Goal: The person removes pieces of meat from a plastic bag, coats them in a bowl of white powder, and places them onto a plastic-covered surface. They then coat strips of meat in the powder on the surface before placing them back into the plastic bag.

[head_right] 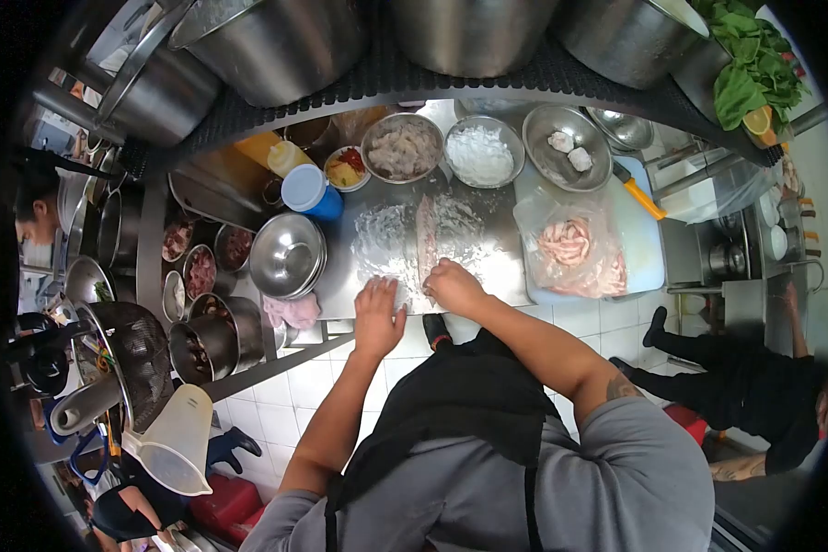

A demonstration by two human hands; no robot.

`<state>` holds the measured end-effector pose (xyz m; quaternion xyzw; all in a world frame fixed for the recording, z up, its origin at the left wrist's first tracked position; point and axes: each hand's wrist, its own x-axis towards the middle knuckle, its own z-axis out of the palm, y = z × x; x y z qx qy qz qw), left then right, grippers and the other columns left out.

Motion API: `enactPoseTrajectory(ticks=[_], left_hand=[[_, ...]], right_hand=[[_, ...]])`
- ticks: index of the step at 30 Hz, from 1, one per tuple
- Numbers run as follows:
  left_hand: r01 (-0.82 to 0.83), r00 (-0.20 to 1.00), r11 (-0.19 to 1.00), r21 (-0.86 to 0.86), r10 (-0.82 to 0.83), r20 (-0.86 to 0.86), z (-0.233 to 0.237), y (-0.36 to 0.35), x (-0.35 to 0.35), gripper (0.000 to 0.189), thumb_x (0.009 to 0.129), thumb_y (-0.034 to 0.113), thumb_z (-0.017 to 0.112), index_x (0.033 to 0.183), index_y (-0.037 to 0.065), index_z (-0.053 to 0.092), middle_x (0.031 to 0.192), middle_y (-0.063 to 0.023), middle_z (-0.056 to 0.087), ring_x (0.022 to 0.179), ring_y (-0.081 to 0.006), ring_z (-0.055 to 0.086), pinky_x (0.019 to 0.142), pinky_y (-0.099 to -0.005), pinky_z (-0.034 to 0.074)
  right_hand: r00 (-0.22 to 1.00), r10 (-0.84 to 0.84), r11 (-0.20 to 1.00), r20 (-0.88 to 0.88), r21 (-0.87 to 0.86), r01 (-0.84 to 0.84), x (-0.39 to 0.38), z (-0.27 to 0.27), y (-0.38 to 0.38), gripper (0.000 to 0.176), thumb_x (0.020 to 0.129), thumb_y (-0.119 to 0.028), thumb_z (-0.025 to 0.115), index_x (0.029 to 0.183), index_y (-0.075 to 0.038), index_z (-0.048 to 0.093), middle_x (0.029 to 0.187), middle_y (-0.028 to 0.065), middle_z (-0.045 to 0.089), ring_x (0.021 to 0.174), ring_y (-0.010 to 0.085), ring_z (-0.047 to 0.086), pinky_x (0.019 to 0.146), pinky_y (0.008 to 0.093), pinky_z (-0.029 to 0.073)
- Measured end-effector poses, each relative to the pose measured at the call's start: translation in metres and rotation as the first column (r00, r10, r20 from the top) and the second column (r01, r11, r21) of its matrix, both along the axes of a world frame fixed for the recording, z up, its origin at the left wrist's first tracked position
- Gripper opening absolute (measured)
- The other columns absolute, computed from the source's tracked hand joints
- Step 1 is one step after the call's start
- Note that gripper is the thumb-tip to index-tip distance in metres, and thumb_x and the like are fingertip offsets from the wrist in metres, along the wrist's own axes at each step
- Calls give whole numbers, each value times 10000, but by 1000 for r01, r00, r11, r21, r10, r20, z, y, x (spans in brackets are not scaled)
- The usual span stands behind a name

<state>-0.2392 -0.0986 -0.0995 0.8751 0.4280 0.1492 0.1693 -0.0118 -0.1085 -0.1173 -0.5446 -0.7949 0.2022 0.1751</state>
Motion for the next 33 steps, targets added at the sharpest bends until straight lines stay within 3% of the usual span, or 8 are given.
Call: enactPoseTrajectory(ticks=[5, 9, 15, 18, 21, 24, 26, 33], left_hand=[[201, 972, 979, -19, -202, -117, -9, -7, 25, 615, 914, 334, 614, 1427, 27, 469, 1451, -175, 480, 1418, -367, 342, 1154, -536, 238], [266, 916, 962, -59, -272, -294, -14, -7, 32, 634, 956, 420, 552, 1475, 75, 434, 1486, -113, 463, 1461, -344, 282, 1179, -566, 177], [221, 933, 974, -50, -226, -280, -7, -1, 37, 627, 964, 435, 539, 1474, 83, 442, 1475, -111, 478, 1462, -353, 274, 1184, -579, 157], [192, 945, 981, -23, -191, -267, -5, 8, 41, 619, 961, 434, 542, 1459, 76, 461, 1465, -123, 486, 1455, -362, 280, 1176, -582, 171], [194, 943, 980, -37, -197, -269, 0, 15, 45, 603, 953, 427, 554, 1434, 68, 490, 1450, -138, 497, 1445, -369, 294, 1162, -582, 198], [150, 961, 988, -24, -151, -230, 7, 16, 42, 573, 938, 391, 582, 1403, 61, 520, 1433, -150, 510, 1431, -375, 311, 1147, -578, 226], [83, 984, 997, 10, -80, -157, 13, 16, 42, 517, 924, 337, 608, 1356, 58, 557, 1392, -152, 538, 1396, -372, 349, 1133, -560, 255], [-148, 976, 988, -41, 152, 153, 20, 13, 35, 207, 841, 146, 687, 1031, 65, 695, 1002, -101, 672, 1076, -302, 560, 981, -441, 388]], right_hand=[[975, -184, 935, -126, 283, 213, 15, 5, 32, 146, 820, -134, 679, 934, -73, 747, 933, 76, 695, 923, 286, 584, 876, 395, 481], [993, -82, 973, 91, 222, 60, 27, 3, 37, 218, 811, -164, 684, 1003, -81, 746, 1167, 31, 665, 1111, 279, 540, 949, 436, 461], [973, -66, 991, 222, 131, 38, 31, 11, 30, 464, 862, -235, 622, 1310, -117, 617, 1430, 73, 516, 1379, 353, 372, 1088, 565, 352], [959, -28, 997, 284, 78, 6, 31, 7, 28, 516, 870, -243, 617, 1367, -109, 569, 1483, 97, 461, 1416, 353, 329, 1120, 570, 322], [983, -105, 975, 151, 210, 72, 32, 15, 38, 396, 863, -200, 609, 1243, -91, 647, 1383, 125, 550, 1343, 385, 410, 1064, 549, 371], [978, -208, 912, -2, 360, 194, 43, 49, 88, 338, 834, -178, 636, 1155, -79, 676, 1202, 114, 630, 1214, 345, 500, 1002, 497, 410], [933, -359, 864, 12, 381, 328, 50, 59, 140, 234, 815, -144, 641, 1030, -67, 692, 1037, 88, 660, 1093, 313, 548, 921, 455, 434], [866, -365, 905, 342, 348, 244, 50, 47, 243, 245, 816, -210, 620, 974, -56, 729, 1005, 142, 683, 1066, 320, 606, 933, 435, 452]])
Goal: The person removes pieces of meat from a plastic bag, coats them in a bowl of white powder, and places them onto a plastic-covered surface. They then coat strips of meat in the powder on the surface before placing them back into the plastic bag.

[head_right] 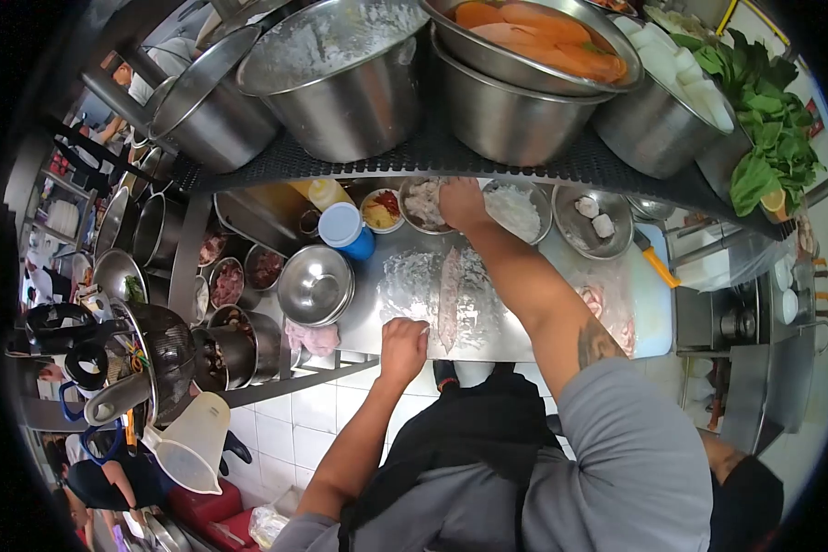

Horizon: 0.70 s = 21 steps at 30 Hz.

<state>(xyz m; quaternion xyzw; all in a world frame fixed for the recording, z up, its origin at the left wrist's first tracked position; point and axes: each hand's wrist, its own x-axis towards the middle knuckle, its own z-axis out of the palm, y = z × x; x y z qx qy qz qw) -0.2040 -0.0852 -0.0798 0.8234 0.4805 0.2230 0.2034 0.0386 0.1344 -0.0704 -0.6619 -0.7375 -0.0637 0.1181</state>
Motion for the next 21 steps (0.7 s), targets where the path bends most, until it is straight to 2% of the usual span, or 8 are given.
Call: enactPoseTrajectory(ticks=[1, 7, 10, 13, 15, 17, 20, 21], left_hand=[[-36, 999, 999, 19, 36, 37, 2, -1, -2, 162, 828, 126, 697, 978, 65, 705, 942, -92, 679, 1025, -296, 579, 949, -428, 403], [-137, 983, 990, 39, 131, 132, 11, -9, -23, 116, 825, 124, 711, 921, 60, 699, 923, -106, 686, 985, -306, 603, 888, -429, 431], [-151, 981, 988, 22, 147, 129, 6, -10, -30, 129, 814, 127, 713, 927, 68, 698, 942, -92, 689, 980, -298, 599, 873, -427, 431], [-133, 985, 991, -1, 132, 111, 5, -10, -27, 130, 819, 118, 700, 937, 63, 698, 958, -100, 688, 1006, -303, 597, 890, -429, 437], [-106, 988, 994, 3, 105, 116, 6, -5, -22, 132, 822, 114, 695, 943, 61, 698, 965, -105, 689, 1014, -308, 596, 898, -431, 439], [-81, 988, 997, 6, 79, 133, 10, -5, -17, 133, 826, 110, 690, 949, 59, 698, 972, -110, 689, 1021, -312, 595, 904, -432, 440], [-71, 985, 997, 6, 69, 159, 20, -8, -15, 128, 830, 109, 686, 946, 55, 696, 976, -113, 689, 1021, -314, 596, 905, -430, 443], [-85, 982, 996, -2, 84, 171, 22, -11, -16, 125, 829, 103, 686, 943, 53, 695, 973, -113, 689, 1014, -316, 598, 901, -429, 447]], right_hand=[[999, 11, 1000, 42, 17, -12, 0, -4, 5, 262, 820, -233, 616, 973, -55, 732, 1010, 153, 690, 1057, 327, 621, 932, 437, 460], [981, -98, 886, -166, -464, 10, 22, 24, 11, 440, 875, -362, 563, 1072, 6, 704, 1130, 223, 690, 1055, 359, 667, 943, 457, 497], [968, -103, 880, -230, -474, -19, 35, 35, 0, 498, 887, -413, 562, 1106, 15, 694, 1121, 214, 695, 1078, 366, 658, 958, 457, 496], [969, -111, 881, -220, -473, -7, 24, 32, 0, 505, 835, -390, 635, 1145, 9, 638, 1074, 244, 680, 1061, 398, 638, 950, 497, 480], [992, -43, 999, -122, -34, 40, 14, 1, 4, 508, 833, -356, 655, 1166, 26, 627, 1093, 270, 658, 1097, 406, 620, 973, 484, 469], [992, -38, 998, -119, 47, 44, 6, -8, 9, 530, 805, -289, 708, 1186, 66, 605, 1162, 291, 615, 1179, 417, 567, 1029, 469, 437], [984, -16, 976, -178, -215, -23, 16, -8, 26, 505, 892, -346, 622, 1237, 22, 600, 1236, 266, 611, 1215, 425, 545, 1064, 461, 415], [965, -31, 950, -261, -308, -53, 25, -10, 32, 505, 917, -378, 582, 1250, 1, 600, 1258, 257, 607, 1223, 426, 541, 1067, 450, 411]])
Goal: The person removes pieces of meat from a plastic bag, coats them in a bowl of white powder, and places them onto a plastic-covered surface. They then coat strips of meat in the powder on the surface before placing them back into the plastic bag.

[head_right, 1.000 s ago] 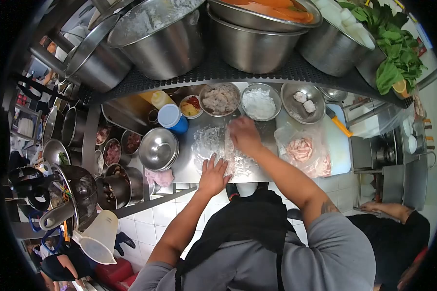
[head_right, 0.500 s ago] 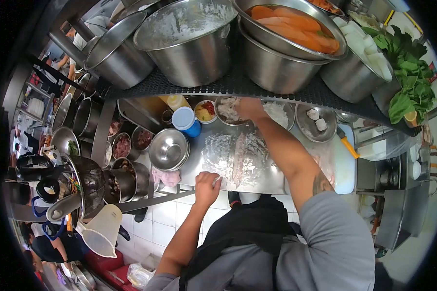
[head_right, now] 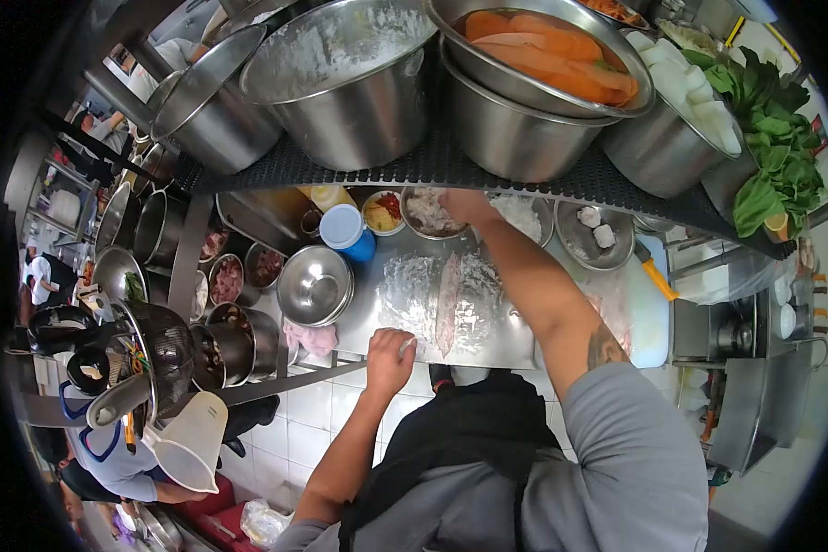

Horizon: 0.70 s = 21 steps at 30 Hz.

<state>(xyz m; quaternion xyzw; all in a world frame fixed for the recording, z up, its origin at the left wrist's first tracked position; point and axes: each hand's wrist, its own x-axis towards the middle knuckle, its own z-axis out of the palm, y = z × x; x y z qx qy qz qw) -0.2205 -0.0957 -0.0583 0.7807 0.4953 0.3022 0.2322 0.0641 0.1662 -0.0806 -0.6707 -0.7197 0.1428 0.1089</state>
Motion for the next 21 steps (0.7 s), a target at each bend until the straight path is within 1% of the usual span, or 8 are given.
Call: enactPoseTrajectory(ticks=[3, 6, 8, 11, 14, 17, 20, 21], left_hand=[[-45, 997, 999, -20, 46, 55, 3, -7, -9, 117, 822, 82, 686, 933, 45, 691, 962, -115, 689, 994, -321, 602, 886, -427, 457], [-74, 993, 997, -19, 76, 92, 8, -16, -21, 118, 807, 51, 690, 923, 34, 688, 943, -119, 690, 967, -330, 605, 868, -426, 475], [-84, 992, 996, -29, 86, 87, 5, -19, -30, 116, 807, 52, 691, 920, 31, 688, 943, -121, 690, 966, -331, 605, 872, -427, 475], [-89, 993, 996, -30, 91, 79, -2, -21, -41, 97, 819, 57, 690, 911, 26, 684, 940, -128, 689, 958, -336, 605, 866, -428, 478], [-96, 993, 995, -28, 97, 70, -4, -19, -46, 73, 838, 71, 692, 889, 23, 673, 926, -132, 687, 945, -338, 607, 851, -427, 483], [-85, 994, 996, -31, 87, 62, -2, -18, -47, 75, 838, 71, 692, 892, 23, 674, 925, -129, 687, 944, -337, 608, 851, -427, 483], [-72, 994, 997, -33, 75, 82, -1, -15, -47, 91, 826, 58, 679, 907, 18, 680, 938, -136, 683, 945, -344, 599, 864, -434, 472], [-69, 994, 997, -27, 71, 89, 0, -14, -46, 90, 826, 60, 679, 906, 19, 680, 938, -134, 683, 945, -342, 599, 863, -434, 473]], right_hand=[[976, -53, 973, -212, -229, 3, 37, 6, -6, 531, 978, -471, 468, 1279, -56, 603, 1305, 235, 599, 1238, 409, 542, 1066, 411, 404], [951, -136, 950, -277, -308, 47, 62, 74, -52, 563, 989, -524, 429, 1284, -77, 605, 1288, 219, 616, 1208, 352, 579, 1034, 372, 416], [968, -67, 942, -240, -335, -18, 80, 92, -63, 561, 974, -516, 487, 1282, -62, 601, 1236, 200, 653, 1150, 312, 616, 993, 366, 441], [998, -55, 910, -9, -412, 46, 92, 91, -71, 488, 963, -418, 567, 1289, -56, 599, 1140, 153, 705, 1048, 284, 655, 925, 370, 478], [992, -52, 920, -114, -391, 3, 109, 57, -78, 445, 935, -308, 640, 1282, -31, 601, 1053, 134, 728, 969, 270, 673, 879, 365, 502], [974, -93, 946, -208, -323, 22, 113, 41, -87, 398, 931, -248, 648, 1243, -2, 623, 1059, 151, 722, 976, 233, 666, 893, 345, 500], [917, -136, 968, -374, -249, 42, 111, 40, -92, 312, 924, -289, 635, 1039, -3, 683, 965, 182, 703, 920, 243, 665, 819, 378, 496], [893, -155, 973, -421, -221, 65, 108, 43, -92, 333, 928, -297, 630, 1084, -6, 676, 998, 180, 705, 942, 238, 666, 838, 369, 496]])
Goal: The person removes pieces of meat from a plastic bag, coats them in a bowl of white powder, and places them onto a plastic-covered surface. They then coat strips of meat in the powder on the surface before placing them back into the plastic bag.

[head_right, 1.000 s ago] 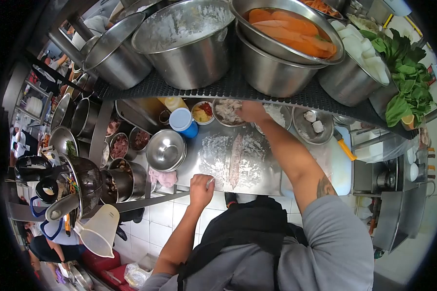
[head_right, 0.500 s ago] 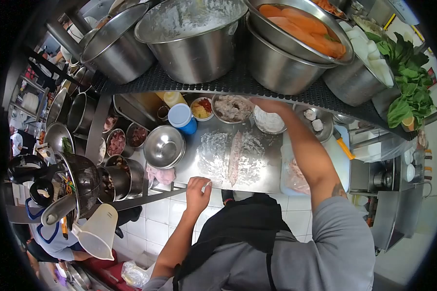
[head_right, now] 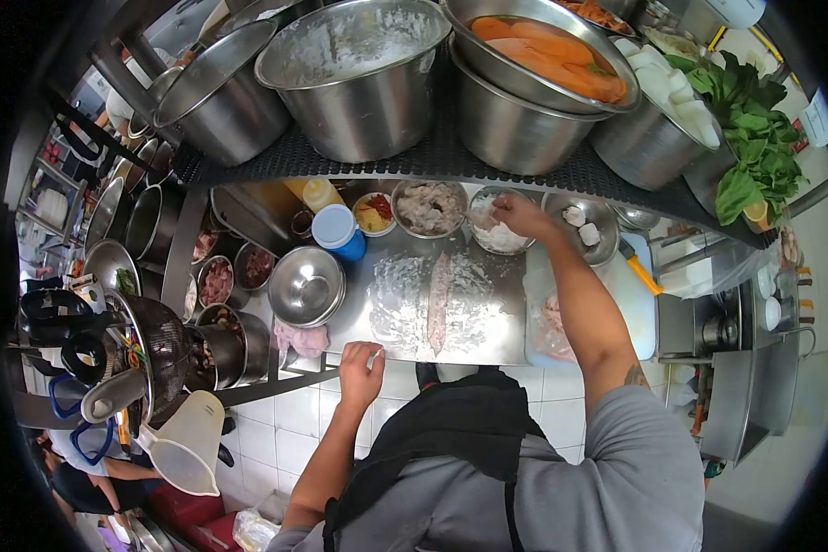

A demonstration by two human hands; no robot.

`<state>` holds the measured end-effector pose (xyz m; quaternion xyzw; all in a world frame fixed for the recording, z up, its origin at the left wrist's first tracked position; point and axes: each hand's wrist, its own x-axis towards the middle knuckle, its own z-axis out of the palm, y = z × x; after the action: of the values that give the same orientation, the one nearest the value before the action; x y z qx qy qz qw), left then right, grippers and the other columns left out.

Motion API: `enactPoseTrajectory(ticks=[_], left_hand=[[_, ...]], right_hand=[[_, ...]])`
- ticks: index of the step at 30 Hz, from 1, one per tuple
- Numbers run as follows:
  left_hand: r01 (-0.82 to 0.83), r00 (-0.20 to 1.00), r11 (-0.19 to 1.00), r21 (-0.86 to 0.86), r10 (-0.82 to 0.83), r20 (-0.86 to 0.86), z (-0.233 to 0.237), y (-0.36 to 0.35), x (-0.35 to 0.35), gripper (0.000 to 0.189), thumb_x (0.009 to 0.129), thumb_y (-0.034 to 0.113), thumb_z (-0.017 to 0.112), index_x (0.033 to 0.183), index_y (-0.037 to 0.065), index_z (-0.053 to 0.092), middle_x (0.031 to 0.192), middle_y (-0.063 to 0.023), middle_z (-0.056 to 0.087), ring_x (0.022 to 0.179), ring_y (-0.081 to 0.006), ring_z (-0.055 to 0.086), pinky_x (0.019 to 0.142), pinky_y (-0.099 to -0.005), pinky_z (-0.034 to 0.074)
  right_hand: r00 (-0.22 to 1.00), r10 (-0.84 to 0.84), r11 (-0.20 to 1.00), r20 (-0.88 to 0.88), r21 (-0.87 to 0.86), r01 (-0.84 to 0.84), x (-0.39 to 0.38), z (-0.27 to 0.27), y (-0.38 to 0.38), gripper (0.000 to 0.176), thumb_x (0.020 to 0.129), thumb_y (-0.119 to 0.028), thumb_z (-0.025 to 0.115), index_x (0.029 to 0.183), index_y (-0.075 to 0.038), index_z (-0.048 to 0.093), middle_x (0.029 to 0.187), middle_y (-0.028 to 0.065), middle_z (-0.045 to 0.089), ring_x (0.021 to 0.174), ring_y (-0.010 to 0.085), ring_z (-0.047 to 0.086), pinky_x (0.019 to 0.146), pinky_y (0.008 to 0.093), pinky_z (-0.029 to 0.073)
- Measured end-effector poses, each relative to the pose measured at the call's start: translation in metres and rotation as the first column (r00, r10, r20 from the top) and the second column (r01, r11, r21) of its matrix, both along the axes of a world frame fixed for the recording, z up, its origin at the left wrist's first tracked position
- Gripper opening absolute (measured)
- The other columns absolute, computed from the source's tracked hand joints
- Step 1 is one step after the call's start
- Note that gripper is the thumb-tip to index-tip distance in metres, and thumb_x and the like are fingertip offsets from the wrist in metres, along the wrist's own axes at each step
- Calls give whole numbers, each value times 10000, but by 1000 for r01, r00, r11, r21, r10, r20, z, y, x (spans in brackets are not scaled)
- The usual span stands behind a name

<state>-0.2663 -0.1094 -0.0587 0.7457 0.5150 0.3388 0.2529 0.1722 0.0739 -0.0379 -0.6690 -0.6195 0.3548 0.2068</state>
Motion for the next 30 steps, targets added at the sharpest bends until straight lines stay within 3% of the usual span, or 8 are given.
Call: enactPoseTrajectory(ticks=[5, 8, 11, 15, 18, 21, 24, 30], left_hand=[[12, 1000, 1000, 12, -12, 2, 4, 6, 7, 94, 827, 74, 679, 909, 27, 684, 940, -122, 686, 944, -335, 602, 856, -434, 476], [25, 1000, 1000, -10, -25, -10, 0, 5, 11, 100, 832, 86, 679, 912, 28, 690, 942, -121, 689, 942, -334, 605, 850, -436, 479], [11, 1000, 1000, -21, -11, -6, 1, 2, 13, 103, 833, 91, 679, 913, 27, 694, 938, -125, 689, 943, -335, 606, 850, -435, 480], [-23, 1000, 1000, -13, 22, -12, 5, -8, 6, 106, 832, 87, 678, 914, 21, 693, 936, -131, 690, 958, -337, 603, 864, -437, 478], [-75, 997, 997, -22, 75, -8, 1, -17, -4, 107, 830, 82, 678, 915, 17, 690, 939, -137, 689, 950, -342, 605, 868, -438, 478], [-107, 994, 994, -21, 106, -30, -2, -27, -13, 98, 831, 76, 674, 908, 17, 683, 937, -142, 686, 944, -347, 605, 869, -439, 475], [-144, 989, 989, -14, 144, -40, 3, -35, -19, 94, 833, 75, 673, 909, 19, 681, 933, -143, 684, 938, -351, 603, 863, -442, 475], [-202, 979, 979, -20, 202, -33, -3, -46, -26, 91, 838, 78, 678, 913, 26, 677, 932, -142, 685, 930, -354, 603, 849, -442, 479]], right_hand=[[995, -91, 995, -46, 33, 92, -30, 42, 5, 468, 939, -350, 613, 1278, -28, 620, 1186, 191, 684, 1077, 268, 662, 935, 352, 485], [982, -73, 996, 177, 72, 61, -54, 48, 23, 424, 963, -379, 584, 1289, -114, 638, 1187, 144, 695, 1091, 277, 657, 932, 368, 485], [924, 25, 997, 382, 53, -49, -70, 12, 58, 399, 916, -333, 604, 1250, -123, 661, 1165, 184, 686, 1115, 344, 641, 923, 400, 494], [902, 203, 979, 381, -61, -194, -107, 25, 70, 340, 870, -215, 599, 1185, -112, 676, 1141, 204, 680, 1072, 365, 646, 911, 441, 507], [886, 51, 966, 460, 202, -161, -132, 13, 82, 295, 855, -171, 605, 1117, -59, 679, 1121, 197, 679, 1032, 364, 654, 903, 443, 515], [720, 276, 895, 636, 104, -434, -149, -14, 104, 267, 848, -181, 608, 1055, -25, 673, 1112, 175, 662, 1050, 351, 642, 920, 449, 505], [622, 266, 782, 736, 212, -586, -160, -33, 108, 270, 839, -207, 611, 1028, -22, 669, 1114, 151, 638, 1100, 342, 607, 949, 451, 486], [704, 359, 890, 612, 4, -457, -159, -14, 116, 311, 862, -251, 618, 1070, -24, 662, 1183, 160, 615, 1166, 332, 571, 989, 446, 461]])
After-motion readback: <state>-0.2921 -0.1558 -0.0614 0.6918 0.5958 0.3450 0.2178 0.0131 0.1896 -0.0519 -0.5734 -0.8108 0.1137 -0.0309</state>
